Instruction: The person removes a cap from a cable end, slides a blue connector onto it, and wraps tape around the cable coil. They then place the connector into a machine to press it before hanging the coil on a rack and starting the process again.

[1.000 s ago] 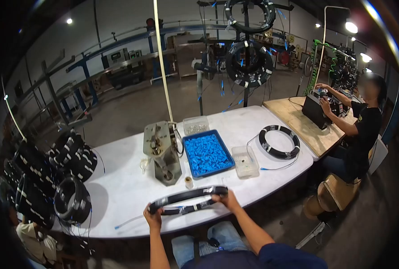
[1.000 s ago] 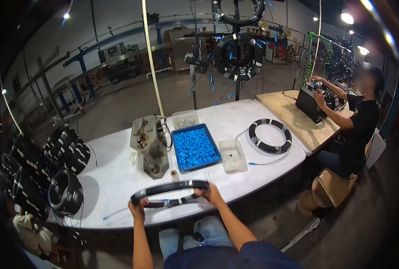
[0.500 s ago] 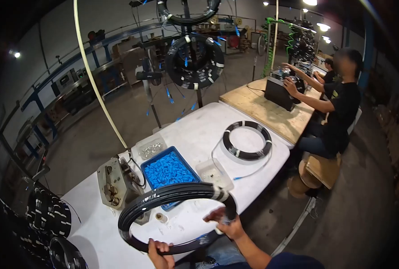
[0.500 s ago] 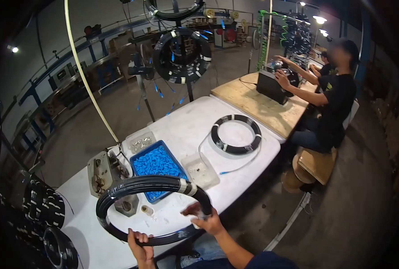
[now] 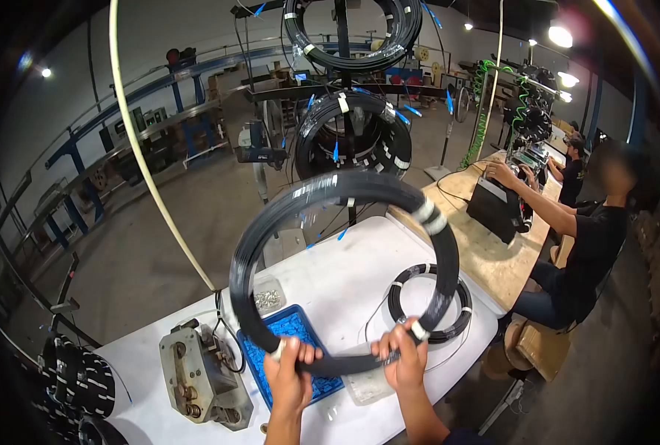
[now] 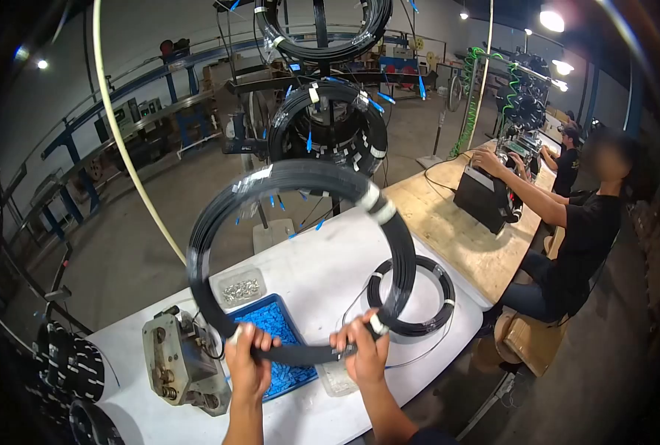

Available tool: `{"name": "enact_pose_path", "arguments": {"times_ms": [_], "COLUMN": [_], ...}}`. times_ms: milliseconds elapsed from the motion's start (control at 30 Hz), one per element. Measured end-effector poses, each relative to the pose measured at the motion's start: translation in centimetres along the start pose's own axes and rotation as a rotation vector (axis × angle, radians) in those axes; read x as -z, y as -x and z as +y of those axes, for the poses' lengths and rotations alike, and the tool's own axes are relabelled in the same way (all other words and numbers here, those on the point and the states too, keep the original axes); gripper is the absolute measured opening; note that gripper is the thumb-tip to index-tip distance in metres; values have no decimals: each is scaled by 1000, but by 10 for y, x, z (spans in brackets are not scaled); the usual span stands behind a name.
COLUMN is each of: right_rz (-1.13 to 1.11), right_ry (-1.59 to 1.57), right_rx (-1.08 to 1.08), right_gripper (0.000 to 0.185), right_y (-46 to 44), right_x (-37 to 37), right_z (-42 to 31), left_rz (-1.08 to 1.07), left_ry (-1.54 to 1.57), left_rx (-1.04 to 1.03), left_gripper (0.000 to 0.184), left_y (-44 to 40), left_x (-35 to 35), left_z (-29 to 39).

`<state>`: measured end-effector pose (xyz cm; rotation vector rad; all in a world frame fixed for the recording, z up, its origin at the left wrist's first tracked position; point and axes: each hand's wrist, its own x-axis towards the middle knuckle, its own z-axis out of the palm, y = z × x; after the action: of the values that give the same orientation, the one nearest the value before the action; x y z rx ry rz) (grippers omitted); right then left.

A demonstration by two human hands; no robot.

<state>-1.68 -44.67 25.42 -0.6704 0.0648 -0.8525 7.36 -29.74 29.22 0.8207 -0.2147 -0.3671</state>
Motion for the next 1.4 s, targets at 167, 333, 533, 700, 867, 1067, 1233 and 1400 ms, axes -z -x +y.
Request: {"name": "enact_pose_path", "arguments": {"times_ms": [167, 333, 533, 700, 867, 1067, 1233, 1400], "right_rz": [-20, -14, -27, -27, 91, 276, -25, -211], "right_ry": [-2, -6, 129, 114, 427, 825, 779, 701], "right_rx": [-41, -84, -142, -85, -173, -195, -316, -739], "right_gripper": [16, 17, 17, 14, 29, 54, 24, 21], "right_y": [-125, -247, -311, -342, -349, -295, -148, 36], "right_x": [-27, -17, 43, 68, 54, 87, 95, 61], "right_z": [-33, -29, 16, 44, 40, 72, 110, 122], "left_rz": [-100, -82, -10, 0, 90, 24, -187, 173], "left_ry": [14, 51, -79, -249, -679, -1031, -648, -382], "left_rx": [-31, -4, -9, 51, 55, 105, 426, 649], "left_gripper": [29, 24, 18, 28, 48, 72, 40, 35], "left_y": [-113, -221, -289, -325, -354, -306, -133, 85], "left_x": [-71, -109, -68, -57, -41, 40, 114, 154], "left_z": [3, -22, -90, -98, -97, -99, -85, -46]}}
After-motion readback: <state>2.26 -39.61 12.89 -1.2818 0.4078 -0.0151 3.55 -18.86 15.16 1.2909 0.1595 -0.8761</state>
